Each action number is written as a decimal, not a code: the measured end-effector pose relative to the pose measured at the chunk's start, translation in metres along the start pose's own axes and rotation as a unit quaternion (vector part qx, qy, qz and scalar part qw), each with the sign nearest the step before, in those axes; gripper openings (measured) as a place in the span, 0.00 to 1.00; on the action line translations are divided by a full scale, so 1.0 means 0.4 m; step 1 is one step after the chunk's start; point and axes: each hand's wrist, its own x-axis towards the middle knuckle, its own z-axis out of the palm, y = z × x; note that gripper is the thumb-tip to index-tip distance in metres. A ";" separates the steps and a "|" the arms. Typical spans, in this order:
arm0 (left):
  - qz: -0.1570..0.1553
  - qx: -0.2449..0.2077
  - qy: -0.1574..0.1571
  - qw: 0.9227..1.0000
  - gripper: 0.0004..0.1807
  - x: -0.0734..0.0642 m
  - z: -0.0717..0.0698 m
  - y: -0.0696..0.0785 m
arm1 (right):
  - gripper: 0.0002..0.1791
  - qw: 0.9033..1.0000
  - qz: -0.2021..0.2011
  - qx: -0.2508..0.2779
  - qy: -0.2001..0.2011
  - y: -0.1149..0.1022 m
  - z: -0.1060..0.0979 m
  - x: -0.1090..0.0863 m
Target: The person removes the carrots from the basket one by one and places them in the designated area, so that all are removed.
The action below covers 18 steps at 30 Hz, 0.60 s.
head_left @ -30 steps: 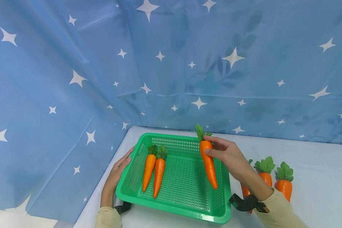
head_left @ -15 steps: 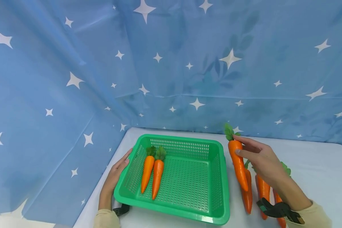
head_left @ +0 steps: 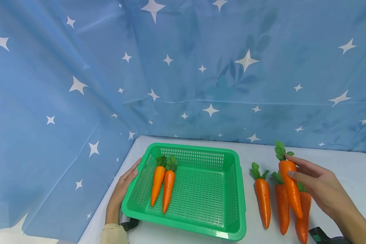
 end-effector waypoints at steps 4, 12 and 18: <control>0.003 -0.002 -0.003 1.000 0.29 -0.001 0.001 0.000 | 0.43 0.999 0.020 -0.014 0.029 0.038 -0.033 -0.013; 0.002 -0.016 -0.008 1.000 0.29 -0.001 0.002 -0.003 | 0.40 0.996 0.034 0.038 0.072 0.124 -0.107 -0.045; 0.003 -0.017 -0.005 1.000 0.29 -0.001 0.001 -0.001 | 0.35 0.995 0.043 0.041 0.084 0.187 -0.144 -0.059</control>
